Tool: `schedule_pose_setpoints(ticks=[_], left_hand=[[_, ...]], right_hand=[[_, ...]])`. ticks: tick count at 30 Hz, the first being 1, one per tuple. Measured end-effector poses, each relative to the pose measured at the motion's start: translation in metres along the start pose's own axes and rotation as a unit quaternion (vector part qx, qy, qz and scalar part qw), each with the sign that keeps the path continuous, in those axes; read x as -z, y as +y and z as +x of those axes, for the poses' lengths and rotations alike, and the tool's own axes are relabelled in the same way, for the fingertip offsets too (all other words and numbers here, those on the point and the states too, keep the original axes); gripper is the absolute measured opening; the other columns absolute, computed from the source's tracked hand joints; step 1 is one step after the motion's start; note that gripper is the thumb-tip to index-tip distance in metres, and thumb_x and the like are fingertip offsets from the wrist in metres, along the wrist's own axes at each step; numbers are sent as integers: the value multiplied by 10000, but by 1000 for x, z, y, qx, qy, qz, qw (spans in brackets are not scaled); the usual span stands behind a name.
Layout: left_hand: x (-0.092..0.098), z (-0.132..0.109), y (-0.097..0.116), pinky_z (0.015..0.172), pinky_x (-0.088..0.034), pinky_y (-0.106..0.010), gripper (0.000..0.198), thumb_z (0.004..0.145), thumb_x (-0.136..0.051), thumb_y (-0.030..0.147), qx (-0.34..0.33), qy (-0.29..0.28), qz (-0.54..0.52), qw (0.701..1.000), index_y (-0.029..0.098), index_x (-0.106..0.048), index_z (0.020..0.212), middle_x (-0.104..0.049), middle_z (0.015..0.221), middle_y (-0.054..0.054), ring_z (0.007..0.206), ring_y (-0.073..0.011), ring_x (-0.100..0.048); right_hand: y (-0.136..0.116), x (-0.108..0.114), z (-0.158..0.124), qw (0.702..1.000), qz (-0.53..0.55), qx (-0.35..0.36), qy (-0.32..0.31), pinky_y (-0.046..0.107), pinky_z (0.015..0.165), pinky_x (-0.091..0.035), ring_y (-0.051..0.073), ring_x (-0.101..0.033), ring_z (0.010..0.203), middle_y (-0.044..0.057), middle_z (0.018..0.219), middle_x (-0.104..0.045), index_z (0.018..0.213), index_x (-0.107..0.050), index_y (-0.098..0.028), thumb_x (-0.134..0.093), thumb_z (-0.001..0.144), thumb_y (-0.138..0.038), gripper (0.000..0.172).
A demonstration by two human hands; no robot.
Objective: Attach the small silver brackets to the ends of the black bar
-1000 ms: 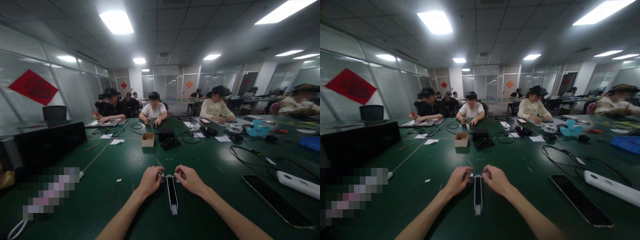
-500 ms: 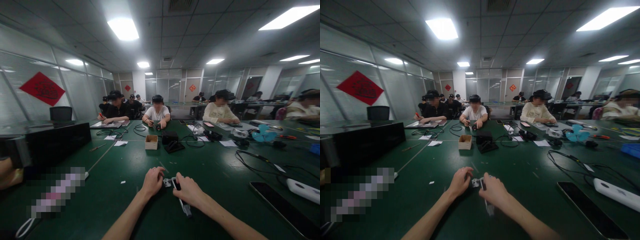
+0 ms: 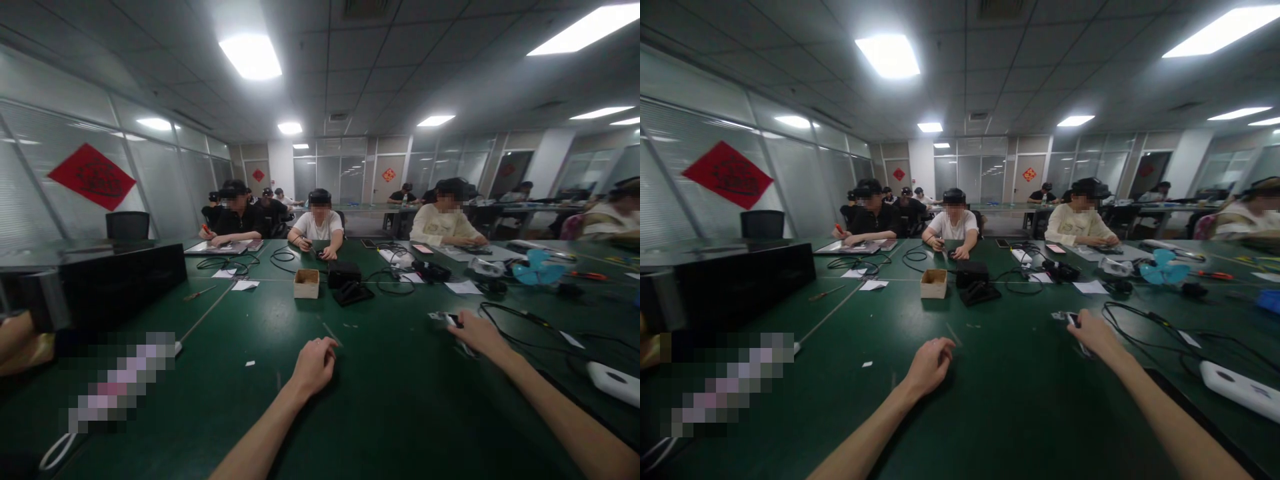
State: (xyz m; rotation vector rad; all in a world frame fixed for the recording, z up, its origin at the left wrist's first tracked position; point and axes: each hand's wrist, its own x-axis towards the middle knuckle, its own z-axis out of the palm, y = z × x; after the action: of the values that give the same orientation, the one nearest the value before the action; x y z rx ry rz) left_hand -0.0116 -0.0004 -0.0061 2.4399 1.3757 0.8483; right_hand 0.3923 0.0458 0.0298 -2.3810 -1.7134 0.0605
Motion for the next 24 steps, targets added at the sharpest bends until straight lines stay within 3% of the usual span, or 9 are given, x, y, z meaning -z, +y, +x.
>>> schedule_pose_setpoints(ticks=[4,9,18,21,24], left_hand=[[2,0,1,756,-431,-304,268,793,-455,50,-1,-8,5,1000,165,-572,1006,-642,819,-21,788,-167,-571],[1,1,2,766,-433,-300,271,799,-450,63,3,-23,11,1000,170,-567,1019,-637,836,-24,804,-167,-571],[0,0,0,776,-433,-298,285,794,-448,70,-4,-33,18,999,173,-566,1032,-639,837,-22,803,-167,-570],[0,1,2,775,-434,-300,289,786,-444,68,0,-38,30,999,167,-571,1026,-640,854,-38,807,-172,-571],[1,1,4,767,-436,-298,280,790,-448,83,0,-46,37,998,169,-576,1024,-637,875,-43,806,-172,-572]], right_hand=[[33,-3,11,999,-17,-35,-28,302,603,-351,273,-604,800,170,868,-622,884,-500,-154,-422,895,-328,191],[48,-7,25,999,-43,-32,-5,308,636,-352,282,-590,889,206,971,-591,968,-495,-128,-410,905,-326,225],[52,-10,43,996,-82,-16,10,317,698,-352,296,-557,961,233,1064,-555,1084,-505,-89,-425,904,-268,266],[43,-9,46,996,-79,1,40,352,735,-349,323,-521,1026,240,1172,-509,1157,-520,-120,-464,883,-303,335],[35,-10,55,997,-55,37,44,335,729,-350,286,-545,974,197,1134,-556,1090,-601,-172,-527,849,-258,266]])
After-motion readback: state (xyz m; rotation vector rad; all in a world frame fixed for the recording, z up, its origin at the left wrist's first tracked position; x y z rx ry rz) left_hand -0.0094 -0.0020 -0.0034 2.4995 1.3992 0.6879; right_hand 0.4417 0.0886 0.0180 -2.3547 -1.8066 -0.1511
